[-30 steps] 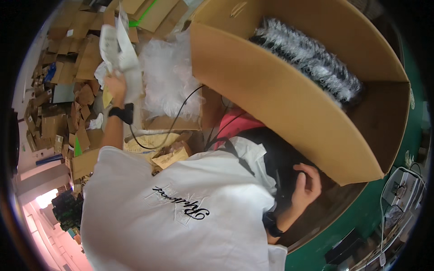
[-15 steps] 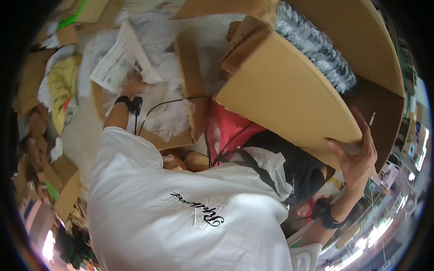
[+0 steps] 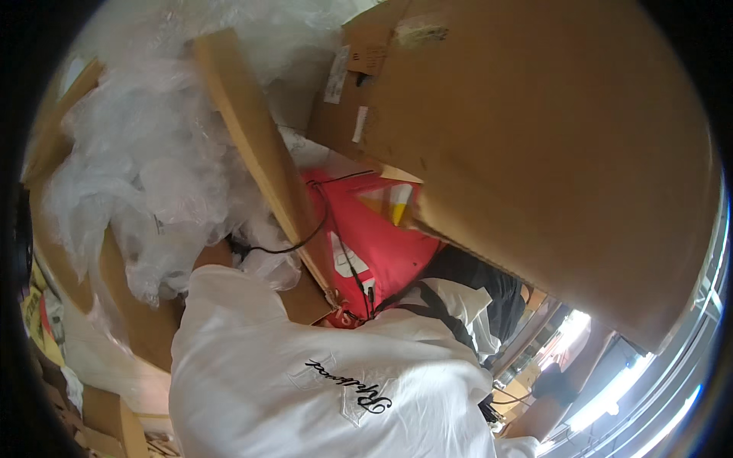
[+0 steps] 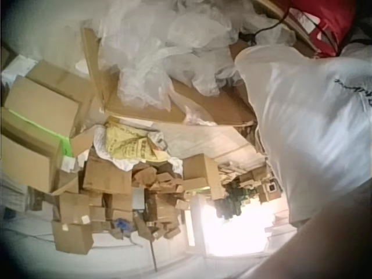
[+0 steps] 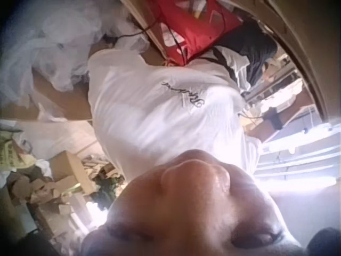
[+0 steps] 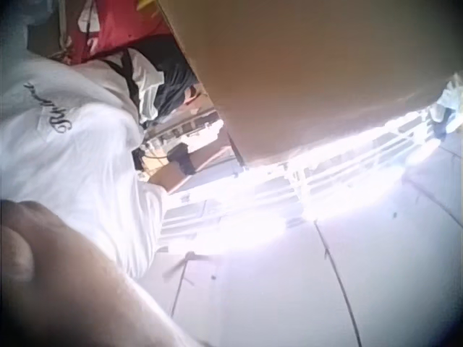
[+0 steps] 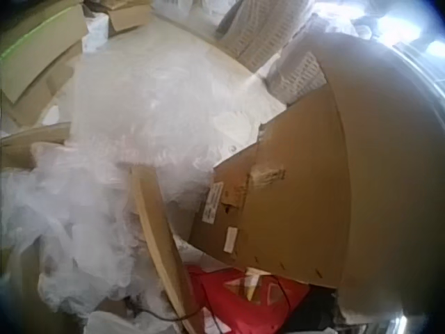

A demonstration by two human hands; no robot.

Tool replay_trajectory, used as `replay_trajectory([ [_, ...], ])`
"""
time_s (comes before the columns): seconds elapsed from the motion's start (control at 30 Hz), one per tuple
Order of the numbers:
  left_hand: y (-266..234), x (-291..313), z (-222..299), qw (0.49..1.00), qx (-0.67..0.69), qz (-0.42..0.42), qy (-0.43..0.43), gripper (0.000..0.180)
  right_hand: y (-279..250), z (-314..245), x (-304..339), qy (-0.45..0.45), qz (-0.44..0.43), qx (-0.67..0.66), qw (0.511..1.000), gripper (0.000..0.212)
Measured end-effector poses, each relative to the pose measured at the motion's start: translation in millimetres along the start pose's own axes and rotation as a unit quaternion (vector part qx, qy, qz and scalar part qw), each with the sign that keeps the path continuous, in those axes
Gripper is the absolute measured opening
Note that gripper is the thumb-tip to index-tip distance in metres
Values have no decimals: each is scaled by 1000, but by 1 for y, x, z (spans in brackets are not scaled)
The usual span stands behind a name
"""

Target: Assemble circular electronic components using an electric screwdriver.

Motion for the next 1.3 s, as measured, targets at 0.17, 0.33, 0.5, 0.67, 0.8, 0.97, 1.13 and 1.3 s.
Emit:
replay_trajectory([
  [0.17, -33, -4, -20, 995, -91, -32, 19, 89, -3, -5, -1, 64, 53, -44, 996, 42],
  [0.33, -83, 26, -45, 979, -191, -73, 4, 89, -8, -54, -16, -37, 18, -148, 988, 30],
  [0.5, -131, 70, -44, 953, 50, 262, -146, 62, -11, -97, -12, -33, -5, -135, 990, 26],
  [0.67, -269, 142, -49, 966, 21, 130, -223, 18, -7, -94, -14, -53, -25, -146, 987, 39],
  [0.8, -509, 235, 182, 769, -135, 619, -89, 39, 1, -95, -10, -48, 31, -125, 991, 38],
  [0.97, -504, 105, 151, 725, -148, 672, 39, 87, -2, -101, -9, -55, 13, -166, 985, 36],
  [1.13, -431, 88, 83, 791, 6, 600, -120, 106, 4, -97, -15, -40, 22, -149, 988, 33],
  [1.3, -297, 82, -4, 976, 9, 194, -97, 89, 3, -87, -15, -35, 25, -135, 990, 34],
])
Point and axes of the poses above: each hand's wrist, its own x-axis away from the middle knuckle, its own y-axis out of the palm, z = x × y, the point moved 6 cm from there along -x, towards the middle knuckle, and after that the axes turned 13 degrees about z, right-handed, at the moved point
